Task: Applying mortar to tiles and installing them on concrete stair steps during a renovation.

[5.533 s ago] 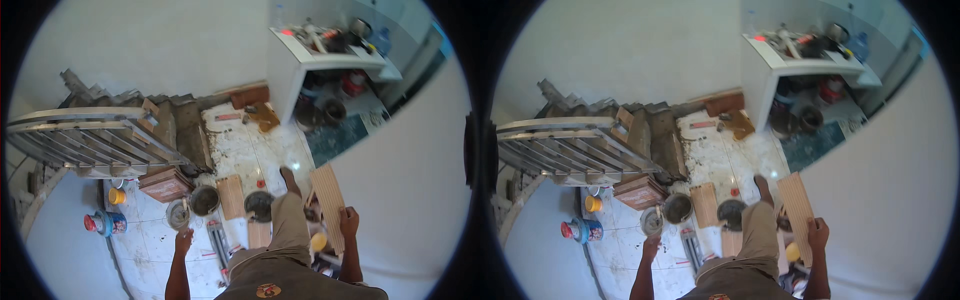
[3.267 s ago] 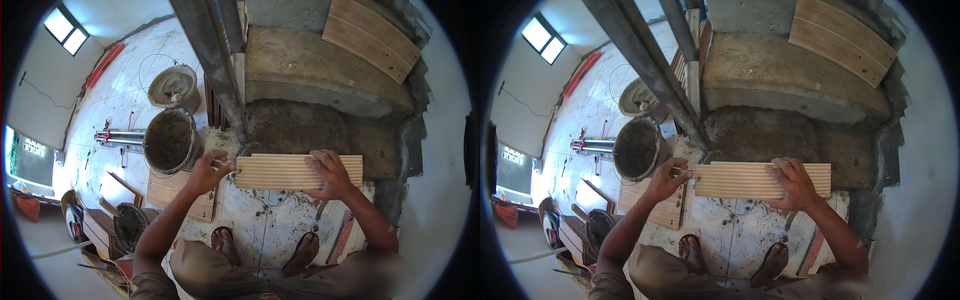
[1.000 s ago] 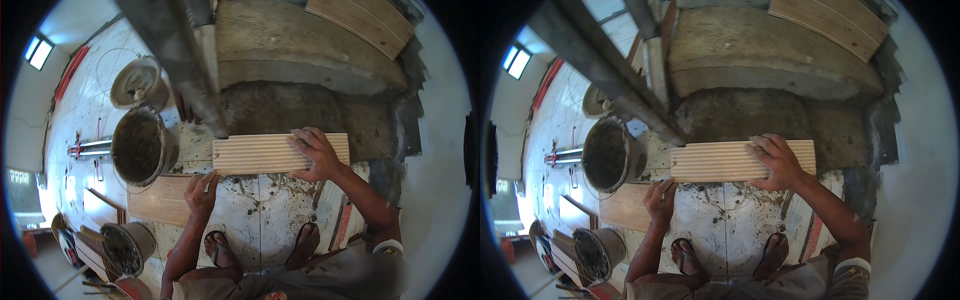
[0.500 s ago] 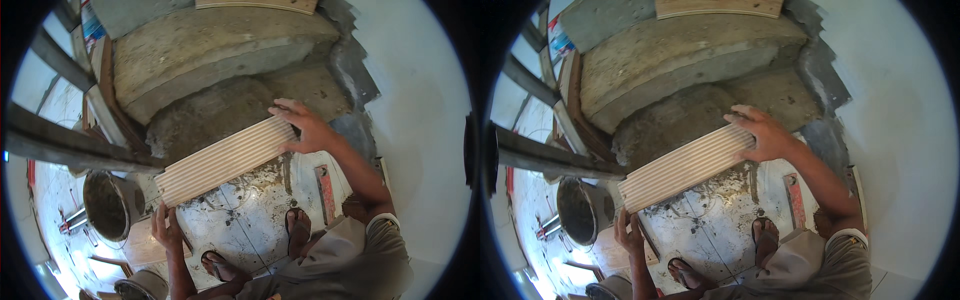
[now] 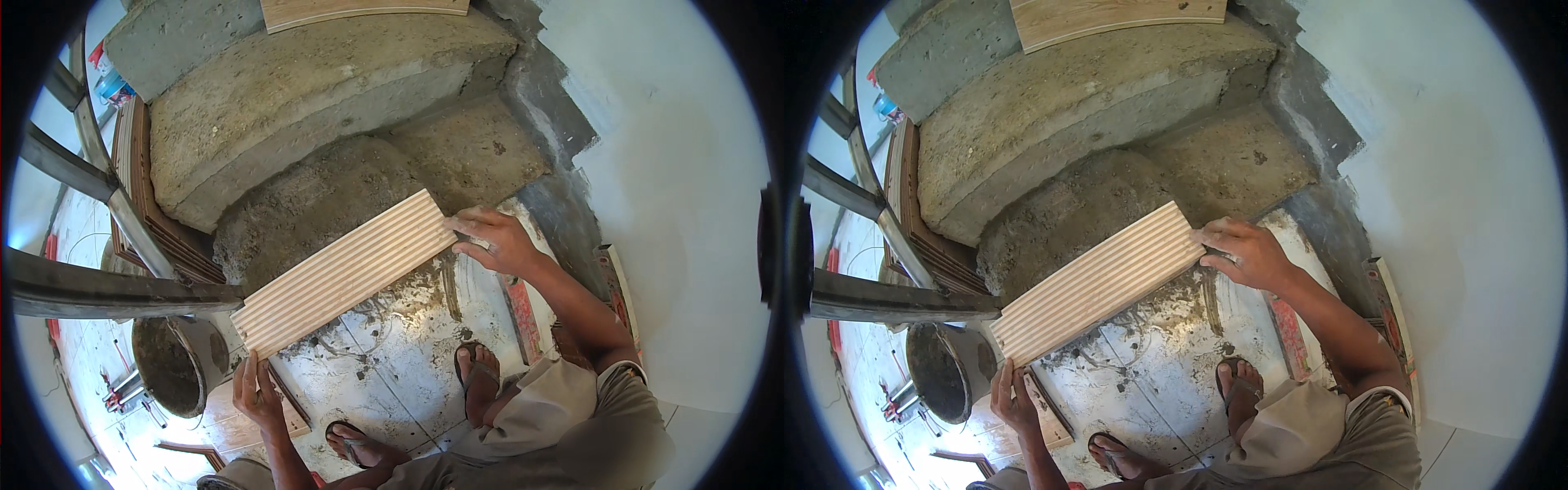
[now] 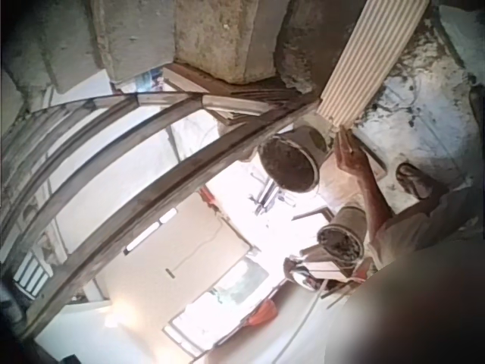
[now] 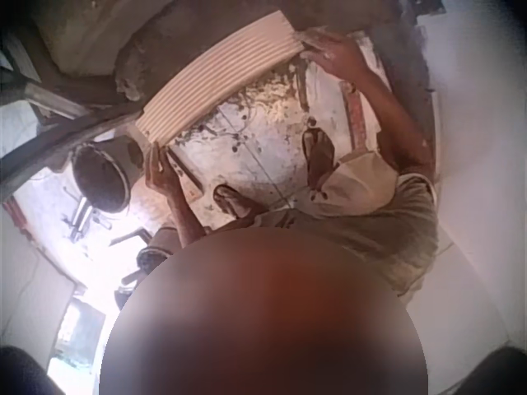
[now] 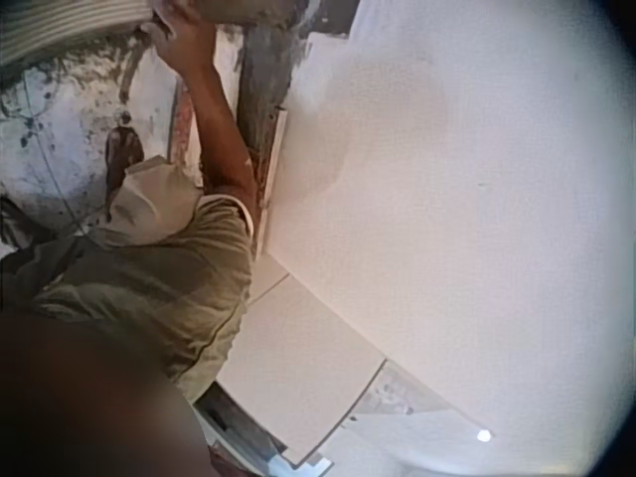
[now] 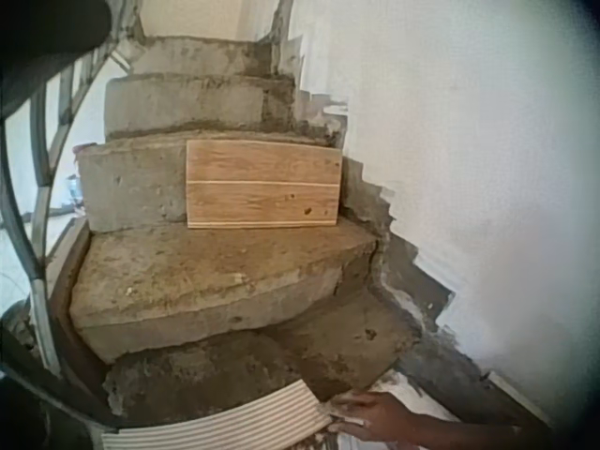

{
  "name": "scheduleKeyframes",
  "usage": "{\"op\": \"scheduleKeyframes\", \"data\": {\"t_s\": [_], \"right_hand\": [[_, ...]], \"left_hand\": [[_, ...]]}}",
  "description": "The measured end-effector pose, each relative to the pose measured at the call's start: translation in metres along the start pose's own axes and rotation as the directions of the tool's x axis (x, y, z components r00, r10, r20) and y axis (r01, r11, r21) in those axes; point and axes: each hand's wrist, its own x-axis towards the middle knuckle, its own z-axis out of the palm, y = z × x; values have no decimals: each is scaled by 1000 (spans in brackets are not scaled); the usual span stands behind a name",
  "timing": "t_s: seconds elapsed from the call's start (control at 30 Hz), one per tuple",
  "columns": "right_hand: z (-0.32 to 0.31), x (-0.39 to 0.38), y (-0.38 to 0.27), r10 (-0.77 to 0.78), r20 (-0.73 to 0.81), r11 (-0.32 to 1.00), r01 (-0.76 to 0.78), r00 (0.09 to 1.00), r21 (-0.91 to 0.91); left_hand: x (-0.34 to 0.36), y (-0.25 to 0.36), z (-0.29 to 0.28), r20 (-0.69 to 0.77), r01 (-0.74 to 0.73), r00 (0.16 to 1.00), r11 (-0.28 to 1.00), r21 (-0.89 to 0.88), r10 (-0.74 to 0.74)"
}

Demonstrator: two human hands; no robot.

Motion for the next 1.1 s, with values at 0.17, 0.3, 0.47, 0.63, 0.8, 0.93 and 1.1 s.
{"op": "scheduleKeyframes", "data": {"t_s": [0.17, 0.3, 0.47, 0.63, 0.8, 0.93, 1.1], "right_hand": [[9, 6, -2, -58, -60, 998, 59, 996, 9], [13, 6, -5, -71, -83, 997, 74, 994, 29], [15, 5, -8, -54, -76, 998, 56, 996, 33], [15, 4, -13, -8, -74, 995, 14, 997, 94], [13, 5, -18, 49, -46, 991, -43, 998, 130], [10, 8, -22, 282, 66, 902, -288, 957, 323], [11, 10, -26, 104, 27, 984, -107, 994, 142]], "left_hand": [[0, 3, -1, -24, 20, 1000, 997, 81, -18], [0, 3, 0, -43, 26, 999, 1000, 13, -26], [0, 5, 2, -61, 43, 997, 999, -13, -44], [0, 7, 1, -63, 68, 995, 996, -57, -71], [-1, 5, 0, -68, 93, 993, 993, -77, -98], [-1, 4, -1, -47, 165, 984, 976, -139, -173], [1, 2, -3, -47, 115, 992, 987, -111, -121]]}}
